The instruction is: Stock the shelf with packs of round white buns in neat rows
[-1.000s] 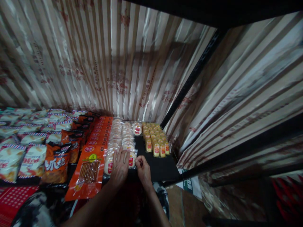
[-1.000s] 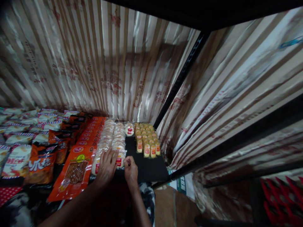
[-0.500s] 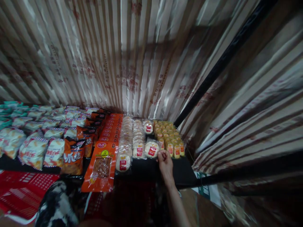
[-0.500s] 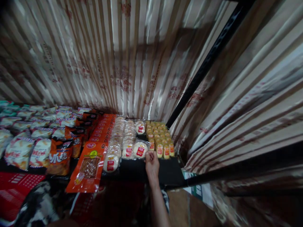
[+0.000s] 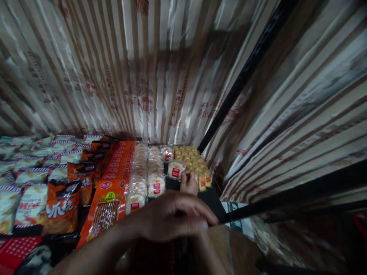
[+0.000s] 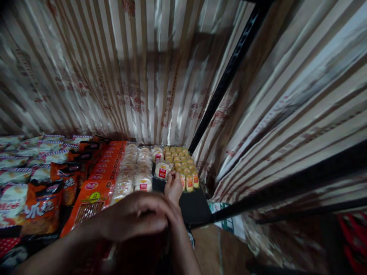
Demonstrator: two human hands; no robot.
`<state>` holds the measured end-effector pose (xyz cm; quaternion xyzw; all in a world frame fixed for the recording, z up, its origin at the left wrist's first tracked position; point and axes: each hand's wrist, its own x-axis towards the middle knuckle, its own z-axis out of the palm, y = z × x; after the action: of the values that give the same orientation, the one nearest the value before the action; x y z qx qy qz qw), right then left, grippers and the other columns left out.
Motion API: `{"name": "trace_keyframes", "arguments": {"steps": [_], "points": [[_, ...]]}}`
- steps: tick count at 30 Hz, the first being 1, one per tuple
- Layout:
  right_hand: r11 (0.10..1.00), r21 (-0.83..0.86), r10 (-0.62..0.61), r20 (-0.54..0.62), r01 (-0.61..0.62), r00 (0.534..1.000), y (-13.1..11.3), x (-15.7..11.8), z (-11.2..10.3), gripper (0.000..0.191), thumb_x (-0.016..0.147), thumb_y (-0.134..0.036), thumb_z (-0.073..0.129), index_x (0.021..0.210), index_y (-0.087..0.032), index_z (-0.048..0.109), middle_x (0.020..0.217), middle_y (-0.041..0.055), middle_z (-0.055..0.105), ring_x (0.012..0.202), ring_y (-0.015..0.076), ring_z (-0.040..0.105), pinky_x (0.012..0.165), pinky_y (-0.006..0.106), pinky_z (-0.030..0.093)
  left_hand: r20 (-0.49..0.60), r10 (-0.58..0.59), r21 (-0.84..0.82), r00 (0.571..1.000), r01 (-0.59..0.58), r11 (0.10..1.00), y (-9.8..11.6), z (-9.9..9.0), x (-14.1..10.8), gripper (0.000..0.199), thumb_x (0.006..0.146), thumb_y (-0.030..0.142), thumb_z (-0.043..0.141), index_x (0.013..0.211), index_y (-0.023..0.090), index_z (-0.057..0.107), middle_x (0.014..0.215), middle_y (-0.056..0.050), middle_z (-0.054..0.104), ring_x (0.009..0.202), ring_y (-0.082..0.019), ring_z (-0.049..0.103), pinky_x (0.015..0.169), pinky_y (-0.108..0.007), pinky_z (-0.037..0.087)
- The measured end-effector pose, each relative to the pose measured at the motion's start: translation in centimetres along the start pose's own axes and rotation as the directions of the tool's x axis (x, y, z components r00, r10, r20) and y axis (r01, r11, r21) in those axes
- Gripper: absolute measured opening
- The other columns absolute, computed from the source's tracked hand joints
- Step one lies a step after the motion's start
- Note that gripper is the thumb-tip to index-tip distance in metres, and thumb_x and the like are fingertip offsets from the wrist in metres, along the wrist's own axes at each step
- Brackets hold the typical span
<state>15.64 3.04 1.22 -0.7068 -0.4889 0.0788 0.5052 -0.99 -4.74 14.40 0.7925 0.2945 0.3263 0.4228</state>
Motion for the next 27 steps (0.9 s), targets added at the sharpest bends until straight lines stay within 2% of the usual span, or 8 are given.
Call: {"name": "trace_keyframes", "arguments": {"steps": [1, 4, 7, 11, 14, 19, 23, 27], "points": [[0.999, -0.029, -0.013, 0.001, 0.013, 1.000, -0.2, 0.2, 0.2, 0.025, 0.085, -0.040, 0.039, 0.083, -0.019, 0.052, 0.071, 0.0033, 0.059, 0.061, 0.0172, 0.053, 0.059, 0.028, 0.038, 0.051, -0.031, 0.028, 0.998, 0.030, 0.999, -1.5, -0.9, 2.3, 0.026, 0.085, 0.032, 0.047, 0.098, 0.024, 0.067, 0.096, -0.003, 0.069, 0.092, -0.018, 0.062, 0.082, -0.031, 0.049], [0.995, -0.080, -0.055, -0.017, 0.053, 0.998, -0.5, 0.8, 1.1, 0.026, 0.086, -0.038, 0.036, 0.088, -0.018, 0.053, 0.077, 0.0055, 0.063, 0.066, 0.0186, 0.056, 0.061, 0.029, 0.038, -0.202, -0.212, 0.246, 0.956, 0.259, 0.934, -6.4, -2.7, 7.8, 0.022, 0.080, 0.017, 0.048, 0.093, 0.019, 0.066, 0.098, -0.004, 0.068, 0.094, -0.018, 0.061, 0.088, -0.032, 0.046], [0.992, -0.092, -0.090, -0.013, 0.088, 0.996, -0.7, 1.2, 1.8, 0.028, 0.088, -0.037, 0.035, 0.090, -0.017, 0.054, 0.080, 0.0072, 0.064, 0.069, 0.0198, 0.057, 0.063, 0.029, 0.039, -0.303, -0.195, 0.382, 0.933, 0.306, 0.872, -10.4, -3.3, 10.6, 0.036, 0.076, 0.011, 0.053, 0.111, 0.015, 0.059, 0.117, -0.008, 0.062, 0.110, -0.020, 0.055, 0.097, -0.035, 0.041], [0.987, -0.116, -0.107, 0.032, 0.110, 0.994, -0.8, 1.9, 2.2, 0.027, 0.089, -0.036, 0.034, 0.090, -0.018, 0.054, 0.077, 0.0065, 0.064, 0.068, 0.0200, 0.058, 0.062, 0.030, 0.040, -0.272, -0.182, 0.377, 0.945, 0.279, 0.883, -13.8, -3.3, 12.7, 0.044, 0.076, 0.010, 0.055, 0.120, 0.015, 0.054, 0.124, -0.010, 0.057, 0.115, -0.021, 0.052, 0.099, -0.034, 0.040], [0.988, -0.119, -0.090, 0.060, 0.097, 0.994, -0.9, 2.3, 2.3, 0.026, 0.089, -0.035, 0.034, 0.089, -0.018, 0.054, 0.077, 0.0059, 0.064, 0.068, 0.0200, 0.059, 0.063, 0.030, 0.041, -0.168, -0.246, 0.297, 0.955, 0.287, 0.911, -15.8, -3.1, 14.0, 0.037, 0.075, 0.009, 0.053, 0.111, 0.016, 0.060, 0.109, -0.005, 0.066, 0.101, -0.017, 0.060, 0.090, -0.029, 0.046], [0.993, -0.068, -0.088, 0.088, 0.094, 0.992, -0.5, 2.5, 2.8, 0.027, 0.089, -0.030, 0.034, 0.096, -0.016, 0.056, 0.086, 0.0087, 0.066, 0.077, 0.0212, 0.062, 0.071, 0.033, 0.046, -0.182, -0.277, 0.295, 0.944, 0.321, 0.900, -17.8, -2.7, 15.2, 0.023, 0.076, 0.009, 0.052, 0.094, 0.015, 0.065, 0.091, -0.001, 0.070, 0.083, -0.012, 0.063, 0.077, -0.022, 0.049], [0.969, -0.058, -0.238, 0.057, 0.241, 0.970, 0.4, 1.5, 3.5, 0.031, 0.087, -0.022, 0.037, 0.110, -0.014, 0.055, 0.114, 0.0148, 0.059, 0.111, 0.0238, 0.051, 0.095, 0.042, 0.042, -0.246, -0.294, 0.362, 0.924, 0.368, 0.856, -17.7, -3.1, 15.3, 0.018, 0.078, 0.013, 0.053, 0.090, 0.015, 0.066, 0.087, -0.002, 0.068, 0.085, -0.013, 0.062, 0.079, -0.024, 0.047], [0.946, -0.045, -0.315, 0.108, 0.321, 0.943, 1.5, 0.2, 4.7, 0.040, 0.086, -0.013, 0.033, 0.122, -0.010, 0.051, 0.126, 0.0160, 0.052, 0.123, 0.0220, 0.043, 0.102, 0.043, 0.038, -0.246, -0.308, 0.442, 0.919, 0.390, 0.808, -17.1, -3.5, 15.6, 0.016, 0.078, 0.016, 0.054, 0.088, 0.014, 0.067, 0.088, -0.005, 0.069, 0.086, -0.017, 0.061, 0.080, -0.027, 0.046]]}}
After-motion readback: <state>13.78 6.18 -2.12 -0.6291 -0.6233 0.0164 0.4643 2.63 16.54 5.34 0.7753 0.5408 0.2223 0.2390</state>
